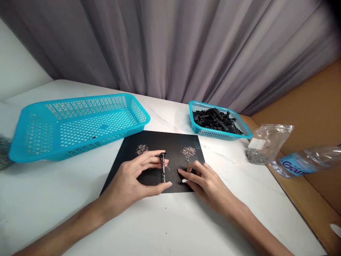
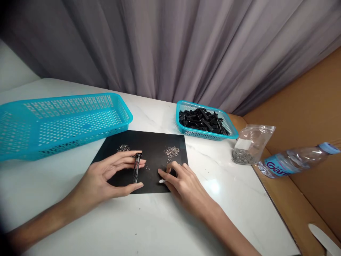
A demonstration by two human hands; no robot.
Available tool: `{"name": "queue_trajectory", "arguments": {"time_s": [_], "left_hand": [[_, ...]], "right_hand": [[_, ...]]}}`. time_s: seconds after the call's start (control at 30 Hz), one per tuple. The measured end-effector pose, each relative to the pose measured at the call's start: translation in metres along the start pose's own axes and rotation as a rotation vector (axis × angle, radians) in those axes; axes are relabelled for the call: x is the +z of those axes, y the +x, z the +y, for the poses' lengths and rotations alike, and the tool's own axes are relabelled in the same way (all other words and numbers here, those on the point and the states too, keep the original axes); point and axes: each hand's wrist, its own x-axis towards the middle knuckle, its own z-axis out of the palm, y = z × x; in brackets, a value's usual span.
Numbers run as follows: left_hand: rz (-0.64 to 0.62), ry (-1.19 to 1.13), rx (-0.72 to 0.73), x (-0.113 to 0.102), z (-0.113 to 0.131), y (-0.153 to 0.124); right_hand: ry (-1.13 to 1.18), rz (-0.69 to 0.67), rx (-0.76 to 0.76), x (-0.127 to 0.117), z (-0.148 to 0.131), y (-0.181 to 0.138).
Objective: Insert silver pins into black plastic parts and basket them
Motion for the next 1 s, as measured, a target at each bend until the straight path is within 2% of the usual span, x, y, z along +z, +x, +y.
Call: {"name": "queue_trajectory", "arguments": {"time_s": [0.13, 0.23, 0.3, 0.5, 0.7, 0.87, 1.0], "left_hand": [[-0.01, -0.033, -0.017, 0.004, 0.007, 0.001], [-0.021, -0.062, -0.02, 0.008, 0.011, 0.004], [-0.029, -0.056, -0.006, 0.011, 0.01, 0.005], [0.002, 0.135, 0.041, 0.015, 0.0, 0.002], [0.041, 0.194, 0.018, 0.01, -0.001, 0.002], [0.053, 0.232, 0.07, 0.012, -0.004, 0.001], [0.028, 0.263, 0.081, 0.012, -0.008, -0.001]], "right_hand": [[0.189, 0.161, 0.029, -0.005, -0.005, 0.015], [0.383, 0.137, 0.117, -0.014, -0.012, 0.027], [0.431, 0.128, 0.159, -0.018, -0.014, 0.03], [0.219, 0.129, 0.13, -0.012, 0.007, 0.012], [0.054, 0.22, 0.182, -0.012, 0.034, 0.005], [-0.087, 0.106, 0.109, -0.016, 0.027, 0.02], [-0.151, 0.049, 0.038, -0.009, 0.016, 0.027]]}}
